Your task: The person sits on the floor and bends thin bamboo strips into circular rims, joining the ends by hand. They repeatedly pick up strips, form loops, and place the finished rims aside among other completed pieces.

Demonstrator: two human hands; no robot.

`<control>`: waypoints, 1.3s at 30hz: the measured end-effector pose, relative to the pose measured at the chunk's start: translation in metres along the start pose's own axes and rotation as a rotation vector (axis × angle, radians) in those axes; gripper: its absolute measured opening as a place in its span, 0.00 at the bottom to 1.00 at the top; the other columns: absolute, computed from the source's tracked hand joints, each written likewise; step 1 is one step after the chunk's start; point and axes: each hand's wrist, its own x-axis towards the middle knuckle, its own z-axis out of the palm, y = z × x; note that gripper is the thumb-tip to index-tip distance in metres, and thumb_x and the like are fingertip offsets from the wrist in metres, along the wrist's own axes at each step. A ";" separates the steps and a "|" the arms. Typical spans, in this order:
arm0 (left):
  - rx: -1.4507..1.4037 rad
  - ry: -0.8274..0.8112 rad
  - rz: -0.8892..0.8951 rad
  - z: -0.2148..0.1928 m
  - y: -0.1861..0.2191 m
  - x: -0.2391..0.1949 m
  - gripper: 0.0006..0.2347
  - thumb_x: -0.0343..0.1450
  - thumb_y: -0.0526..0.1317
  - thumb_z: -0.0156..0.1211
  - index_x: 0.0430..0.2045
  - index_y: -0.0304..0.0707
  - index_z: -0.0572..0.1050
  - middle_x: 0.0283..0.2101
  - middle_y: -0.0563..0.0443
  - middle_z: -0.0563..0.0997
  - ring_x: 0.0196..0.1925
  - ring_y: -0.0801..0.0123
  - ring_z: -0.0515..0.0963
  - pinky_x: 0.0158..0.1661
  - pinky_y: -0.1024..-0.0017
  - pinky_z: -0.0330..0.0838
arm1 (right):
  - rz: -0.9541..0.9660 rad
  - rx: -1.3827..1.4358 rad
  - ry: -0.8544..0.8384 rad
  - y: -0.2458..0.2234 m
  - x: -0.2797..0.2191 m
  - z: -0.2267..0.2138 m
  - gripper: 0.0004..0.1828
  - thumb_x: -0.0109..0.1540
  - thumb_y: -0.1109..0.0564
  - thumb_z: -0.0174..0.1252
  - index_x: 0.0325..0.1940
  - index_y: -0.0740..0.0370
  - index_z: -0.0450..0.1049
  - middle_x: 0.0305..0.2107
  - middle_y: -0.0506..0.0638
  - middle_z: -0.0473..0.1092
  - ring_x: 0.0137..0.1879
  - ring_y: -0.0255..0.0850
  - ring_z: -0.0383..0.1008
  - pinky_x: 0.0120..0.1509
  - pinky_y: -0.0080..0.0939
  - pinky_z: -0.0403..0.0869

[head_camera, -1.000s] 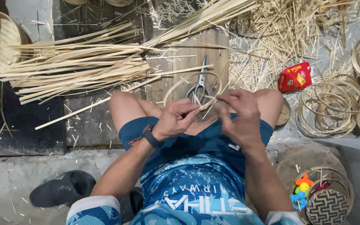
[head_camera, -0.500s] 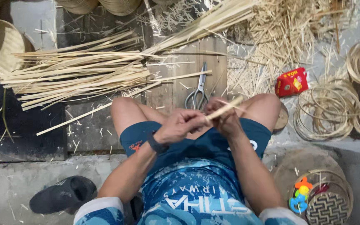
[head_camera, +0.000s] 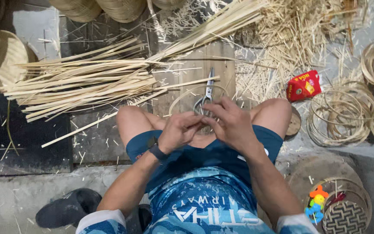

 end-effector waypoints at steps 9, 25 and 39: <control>-0.480 0.106 -0.580 -0.008 -0.018 -0.003 0.09 0.78 0.40 0.59 0.40 0.31 0.81 0.29 0.57 0.78 0.30 0.79 0.73 0.31 0.78 0.68 | 0.273 0.666 0.052 0.051 -0.029 0.045 0.10 0.61 0.62 0.58 0.44 0.62 0.81 0.32 0.49 0.77 0.35 0.37 0.79 0.39 0.37 0.78; -0.054 -0.041 -0.197 -0.004 -0.016 -0.017 0.08 0.73 0.31 0.57 0.41 0.27 0.82 0.33 0.52 0.85 0.35 0.74 0.84 0.35 0.74 0.78 | -0.042 0.068 0.057 0.029 -0.010 0.025 0.05 0.60 0.60 0.64 0.39 0.63 0.78 0.34 0.54 0.76 0.37 0.46 0.77 0.39 0.42 0.74; -0.748 -0.237 -0.560 0.051 0.000 -0.029 0.07 0.74 0.39 0.61 0.37 0.34 0.81 0.33 0.54 0.84 0.32 0.79 0.78 0.33 0.79 0.73 | 0.322 1.429 -0.329 0.103 -0.016 0.071 0.05 0.64 0.63 0.61 0.36 0.68 0.73 0.24 0.46 0.65 0.27 0.31 0.62 0.30 0.29 0.63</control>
